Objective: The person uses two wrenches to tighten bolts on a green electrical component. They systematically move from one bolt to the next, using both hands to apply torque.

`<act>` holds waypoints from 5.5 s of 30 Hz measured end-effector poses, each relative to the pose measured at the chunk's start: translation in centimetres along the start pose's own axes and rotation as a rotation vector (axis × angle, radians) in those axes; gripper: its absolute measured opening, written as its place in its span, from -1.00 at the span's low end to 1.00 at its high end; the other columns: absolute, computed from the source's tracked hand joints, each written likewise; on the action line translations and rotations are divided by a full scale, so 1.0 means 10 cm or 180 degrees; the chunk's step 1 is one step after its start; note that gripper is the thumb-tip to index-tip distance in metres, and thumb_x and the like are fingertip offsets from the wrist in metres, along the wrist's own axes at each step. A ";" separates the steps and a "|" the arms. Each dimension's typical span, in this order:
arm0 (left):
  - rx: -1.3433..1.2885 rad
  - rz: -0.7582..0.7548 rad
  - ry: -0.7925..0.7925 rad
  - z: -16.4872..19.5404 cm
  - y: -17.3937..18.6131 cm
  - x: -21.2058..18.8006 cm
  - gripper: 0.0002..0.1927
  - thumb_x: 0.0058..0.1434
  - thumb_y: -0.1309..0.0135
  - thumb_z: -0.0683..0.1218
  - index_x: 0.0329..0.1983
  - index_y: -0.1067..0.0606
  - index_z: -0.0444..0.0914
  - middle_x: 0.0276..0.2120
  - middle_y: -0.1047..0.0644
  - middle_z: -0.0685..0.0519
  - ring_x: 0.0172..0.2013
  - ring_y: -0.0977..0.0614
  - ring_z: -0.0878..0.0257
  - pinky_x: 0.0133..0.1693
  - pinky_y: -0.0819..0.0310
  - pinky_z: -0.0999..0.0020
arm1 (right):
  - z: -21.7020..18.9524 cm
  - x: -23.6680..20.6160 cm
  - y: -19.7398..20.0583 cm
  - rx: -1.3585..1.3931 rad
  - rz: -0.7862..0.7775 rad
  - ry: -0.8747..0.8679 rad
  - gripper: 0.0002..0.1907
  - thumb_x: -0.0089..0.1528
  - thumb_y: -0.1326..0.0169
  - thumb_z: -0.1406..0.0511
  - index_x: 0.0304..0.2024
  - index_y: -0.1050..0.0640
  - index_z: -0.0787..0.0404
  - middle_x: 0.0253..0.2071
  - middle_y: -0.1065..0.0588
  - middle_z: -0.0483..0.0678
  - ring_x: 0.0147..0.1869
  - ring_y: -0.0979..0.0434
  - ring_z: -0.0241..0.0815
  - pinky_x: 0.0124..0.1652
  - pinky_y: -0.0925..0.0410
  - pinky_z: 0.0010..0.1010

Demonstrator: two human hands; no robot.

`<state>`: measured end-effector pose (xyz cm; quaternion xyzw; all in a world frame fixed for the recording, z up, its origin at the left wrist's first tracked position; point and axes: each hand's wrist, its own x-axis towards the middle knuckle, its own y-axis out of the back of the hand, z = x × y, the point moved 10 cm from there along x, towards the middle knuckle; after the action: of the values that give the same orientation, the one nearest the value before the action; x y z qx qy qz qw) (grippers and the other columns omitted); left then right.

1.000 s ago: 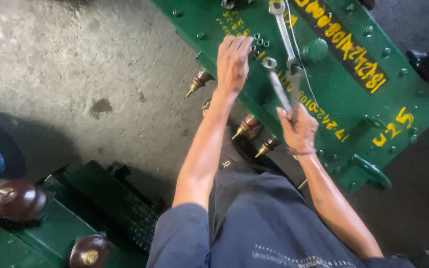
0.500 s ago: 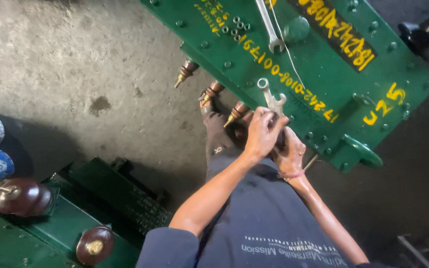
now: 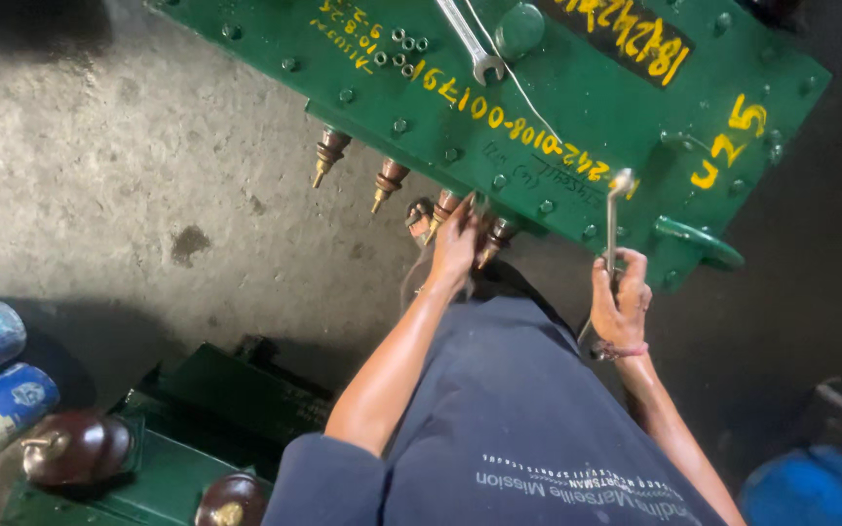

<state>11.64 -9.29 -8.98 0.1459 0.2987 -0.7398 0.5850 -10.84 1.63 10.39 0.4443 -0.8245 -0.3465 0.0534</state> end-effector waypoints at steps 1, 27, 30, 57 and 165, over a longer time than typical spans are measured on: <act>-0.0274 -0.0033 0.0124 -0.11 -0.07 0.08 -0.50 0.53 0.11 -0.15 0.52 -0.28 -0.29 -0.21 -0.57 0.07 -0.42 -0.55 0.39 -0.43 -0.43 0.51 | -0.01 -0.04 -0.01 0.0063 -0.0044 0.0122 -0.83 0.40 -0.03 0.33 -0.03 -0.40 0.30 -0.50 -0.41 -0.18 -0.47 -0.33 -0.45 -0.47 -0.20 -0.49; -0.1702 -0.0928 0.0631 0.21 -0.26 0.40 -0.74 0.25 -0.02 -0.24 0.02 -0.46 -0.24 -0.26 -0.56 0.03 -0.39 -0.60 0.27 -0.39 -0.55 0.41 | 0.09 -0.37 -0.79 -0.0439 -0.0589 -0.0940 -0.35 0.44 0.26 -0.08 -0.50 -0.50 0.21 -0.64 -0.40 -0.06 -0.51 -0.43 -0.22 -0.40 -0.29 -0.32; -0.1326 -0.0436 0.0659 0.37 -0.33 0.27 -0.73 0.40 -0.02 0.08 -0.09 -0.44 -0.22 -0.40 -0.49 0.08 -0.53 -0.52 0.35 -0.53 -0.44 0.47 | 0.23 -0.25 -0.98 -0.0610 -0.0809 -0.1188 -0.27 0.37 0.23 -0.20 -0.53 -0.53 0.20 -0.60 -0.47 -0.03 -0.42 -0.50 -0.12 -0.29 -0.33 -0.25; -0.0503 0.0605 0.0547 0.50 -0.34 0.30 -0.60 0.13 -0.31 0.07 -0.07 -0.49 -0.18 -0.51 -0.47 0.13 -0.72 -0.38 0.41 -0.73 -0.16 0.51 | -0.54 0.70 -0.28 -0.1783 0.0388 0.1213 -0.42 0.21 -0.33 0.00 -0.69 -0.36 0.12 -0.71 -0.32 -0.01 -0.62 -0.33 0.03 -0.45 -0.17 -0.09; -0.2547 -0.0432 0.0373 0.25 -0.45 0.21 -0.67 0.39 0.06 -0.26 0.18 -0.50 -0.18 -0.31 -0.52 0.10 -0.40 -0.57 0.22 -0.38 -0.45 0.30 | 0.42 0.28 -1.10 -0.1295 -0.0150 -0.0257 -0.34 0.32 0.19 -0.20 -0.51 -0.56 0.12 -0.52 -0.55 0.11 -0.33 -0.59 0.27 -0.27 -0.36 0.08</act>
<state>7.11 -11.88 -7.00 -0.0713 0.6046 -0.5926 0.5274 -6.56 -2.38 -0.20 0.4292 -0.7284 -0.5245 0.1007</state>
